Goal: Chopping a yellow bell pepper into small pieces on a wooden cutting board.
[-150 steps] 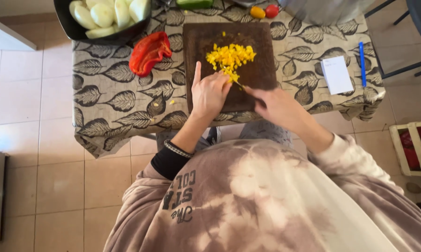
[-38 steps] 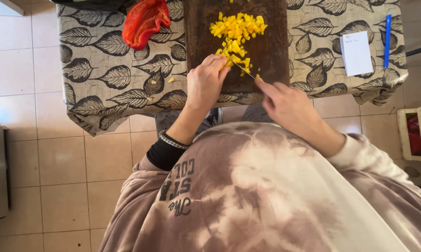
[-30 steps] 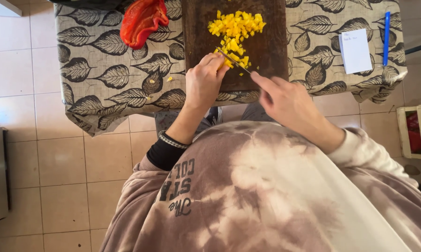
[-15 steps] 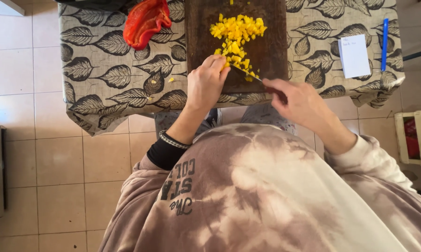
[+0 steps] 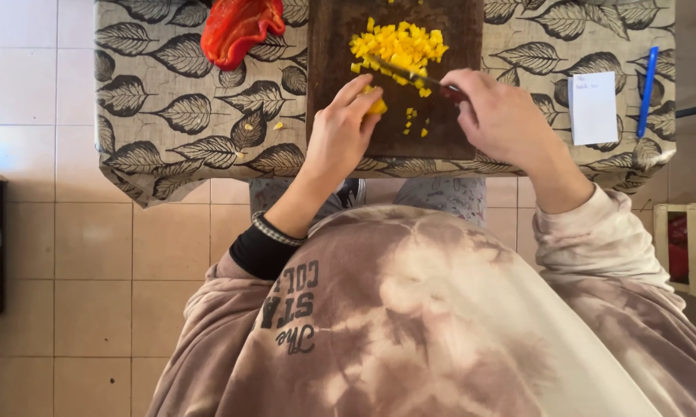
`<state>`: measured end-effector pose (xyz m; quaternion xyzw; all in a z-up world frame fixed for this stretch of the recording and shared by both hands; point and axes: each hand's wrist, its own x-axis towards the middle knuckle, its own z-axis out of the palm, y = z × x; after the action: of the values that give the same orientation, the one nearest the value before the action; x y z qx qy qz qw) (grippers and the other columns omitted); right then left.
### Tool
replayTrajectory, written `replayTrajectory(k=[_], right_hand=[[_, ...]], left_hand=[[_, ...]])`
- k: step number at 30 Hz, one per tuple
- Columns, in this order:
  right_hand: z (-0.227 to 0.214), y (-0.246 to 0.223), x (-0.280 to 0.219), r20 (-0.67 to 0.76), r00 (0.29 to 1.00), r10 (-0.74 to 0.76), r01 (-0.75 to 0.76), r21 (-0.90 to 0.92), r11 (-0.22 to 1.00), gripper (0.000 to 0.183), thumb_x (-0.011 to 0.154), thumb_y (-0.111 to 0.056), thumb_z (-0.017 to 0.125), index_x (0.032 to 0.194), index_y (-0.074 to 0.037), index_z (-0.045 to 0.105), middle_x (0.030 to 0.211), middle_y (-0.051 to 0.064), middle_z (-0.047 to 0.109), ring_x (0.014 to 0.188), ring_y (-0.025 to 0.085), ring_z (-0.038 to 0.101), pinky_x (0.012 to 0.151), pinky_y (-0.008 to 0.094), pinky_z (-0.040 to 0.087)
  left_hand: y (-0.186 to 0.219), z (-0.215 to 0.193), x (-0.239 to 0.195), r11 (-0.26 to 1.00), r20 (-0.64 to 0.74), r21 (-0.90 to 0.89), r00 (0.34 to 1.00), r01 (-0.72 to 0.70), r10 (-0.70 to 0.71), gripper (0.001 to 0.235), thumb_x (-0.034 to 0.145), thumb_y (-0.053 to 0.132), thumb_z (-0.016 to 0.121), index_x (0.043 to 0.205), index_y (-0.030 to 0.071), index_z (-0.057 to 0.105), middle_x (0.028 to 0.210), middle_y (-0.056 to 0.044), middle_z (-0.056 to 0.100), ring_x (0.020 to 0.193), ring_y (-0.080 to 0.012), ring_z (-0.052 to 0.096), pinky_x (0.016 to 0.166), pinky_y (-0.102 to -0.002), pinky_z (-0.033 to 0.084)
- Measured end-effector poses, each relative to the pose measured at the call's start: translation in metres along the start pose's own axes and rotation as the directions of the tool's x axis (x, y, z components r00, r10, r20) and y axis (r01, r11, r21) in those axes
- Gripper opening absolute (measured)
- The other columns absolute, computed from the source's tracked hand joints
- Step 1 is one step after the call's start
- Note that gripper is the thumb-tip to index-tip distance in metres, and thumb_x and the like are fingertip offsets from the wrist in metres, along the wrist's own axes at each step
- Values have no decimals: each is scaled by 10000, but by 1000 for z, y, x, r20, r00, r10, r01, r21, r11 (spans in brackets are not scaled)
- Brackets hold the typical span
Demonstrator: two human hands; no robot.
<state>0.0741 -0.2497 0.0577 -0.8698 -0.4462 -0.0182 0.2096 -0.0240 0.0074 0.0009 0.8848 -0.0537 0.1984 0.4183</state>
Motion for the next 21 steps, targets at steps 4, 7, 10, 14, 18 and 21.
replayTrajectory(k=[4,7,10,14,18,21], right_hand=[[-7,-10,-2,194,949,250,-283,166,945,390,1000,-75,585,1382,-112,511,947,188,698,832,402,693,731,506,539],[-5,-16,-12,84,992,94,-108,192,975,426,978,-61,636,1385,-76,513,1004,223,685,891,427,681,760,501,541],[-2,-19,-20,15,999,45,-47,235,971,422,983,-52,638,1386,-62,513,1059,222,696,944,432,688,782,495,546],[-2,-18,-26,5,997,81,-79,269,960,426,995,-50,627,1404,-49,506,1081,215,698,925,412,697,775,468,554],[-1,-18,-31,-48,998,41,-27,261,965,415,1022,-48,628,1419,-58,509,1157,216,697,965,398,698,803,437,557],[-10,-14,-37,225,951,213,-248,144,958,413,1025,-87,623,1433,-117,570,983,145,681,762,304,686,665,381,555]], left_hand=[[-1,6,9,999,-17,37,999,-27,28,292,929,33,748,1217,50,700,1400,-155,628,1108,-358,715,917,-394,615],[7,-1,12,995,-51,68,996,-72,76,336,868,56,782,1185,14,678,1323,-154,641,1094,-369,701,899,-409,597],[13,-9,12,995,-56,59,995,-81,84,355,844,82,810,1167,14,681,1205,-130,650,1030,-334,708,871,-390,599],[-10,-5,11,989,-29,128,996,-78,83,307,894,58,808,1178,26,696,1167,-101,668,978,-278,727,846,-348,605],[-30,-12,17,975,-102,217,992,-52,75,329,891,72,834,1183,24,692,1184,-100,673,961,-253,737,852,-323,618],[-19,-29,25,974,-136,225,989,-29,61,323,820,98,881,1110,47,749,1111,-61,732,907,-248,738,773,-337,603]])
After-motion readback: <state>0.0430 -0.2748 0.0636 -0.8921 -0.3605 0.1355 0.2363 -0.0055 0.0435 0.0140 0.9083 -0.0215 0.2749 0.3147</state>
